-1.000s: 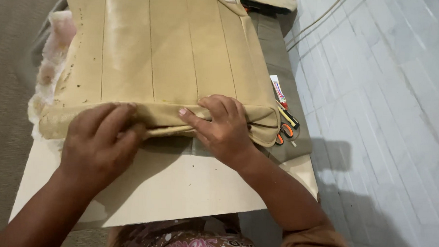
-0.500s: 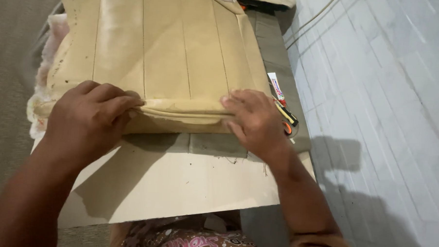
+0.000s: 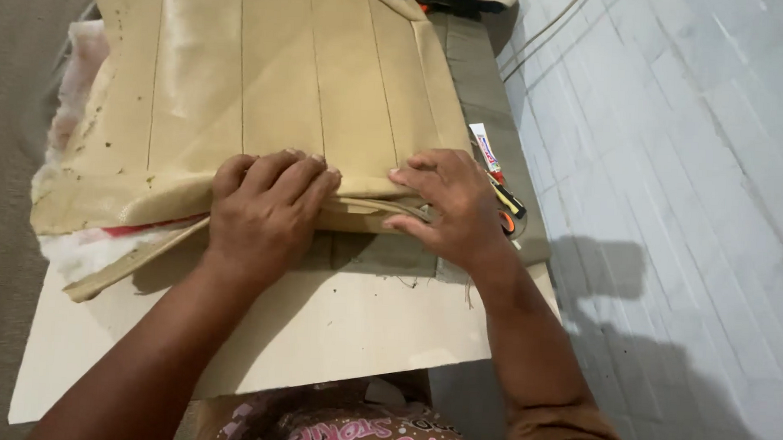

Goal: Marking and tucking leather upholstery material around a padded base

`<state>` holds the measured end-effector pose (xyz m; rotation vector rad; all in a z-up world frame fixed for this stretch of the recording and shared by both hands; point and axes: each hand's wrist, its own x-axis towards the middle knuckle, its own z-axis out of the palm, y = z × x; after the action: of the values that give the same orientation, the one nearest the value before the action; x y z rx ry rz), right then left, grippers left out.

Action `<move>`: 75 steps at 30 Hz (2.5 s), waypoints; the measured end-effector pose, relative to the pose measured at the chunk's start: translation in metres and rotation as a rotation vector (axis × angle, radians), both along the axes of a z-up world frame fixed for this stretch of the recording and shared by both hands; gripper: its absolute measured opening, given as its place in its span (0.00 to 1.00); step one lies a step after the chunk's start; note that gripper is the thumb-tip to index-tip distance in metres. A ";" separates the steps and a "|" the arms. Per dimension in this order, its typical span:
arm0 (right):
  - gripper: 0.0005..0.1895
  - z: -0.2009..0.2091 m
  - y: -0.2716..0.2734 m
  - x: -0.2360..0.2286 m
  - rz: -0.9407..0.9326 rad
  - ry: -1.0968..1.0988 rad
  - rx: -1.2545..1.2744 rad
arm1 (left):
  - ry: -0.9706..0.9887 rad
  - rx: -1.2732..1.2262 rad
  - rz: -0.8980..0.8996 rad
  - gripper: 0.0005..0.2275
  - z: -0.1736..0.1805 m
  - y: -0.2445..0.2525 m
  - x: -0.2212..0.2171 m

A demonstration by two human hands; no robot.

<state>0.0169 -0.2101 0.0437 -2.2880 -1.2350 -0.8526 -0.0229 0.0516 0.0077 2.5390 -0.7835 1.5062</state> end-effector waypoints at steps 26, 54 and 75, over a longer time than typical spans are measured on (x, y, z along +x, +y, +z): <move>0.46 -0.024 -0.024 0.050 -0.525 1.050 0.497 | 1.225 -2.405 -0.181 0.17 -0.011 -0.012 -0.105; 0.03 -0.061 -0.034 0.048 0.012 0.735 0.427 | 1.094 -1.385 -0.013 0.33 0.023 0.107 0.032; 0.25 -0.006 -0.055 0.035 -0.526 0.856 0.175 | 1.133 -0.626 0.427 0.23 0.036 0.096 0.066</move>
<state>0.0516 -0.2653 0.0377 -2.4218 -0.1852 -0.0484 0.0429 0.1475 0.0435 2.4840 0.3444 0.0808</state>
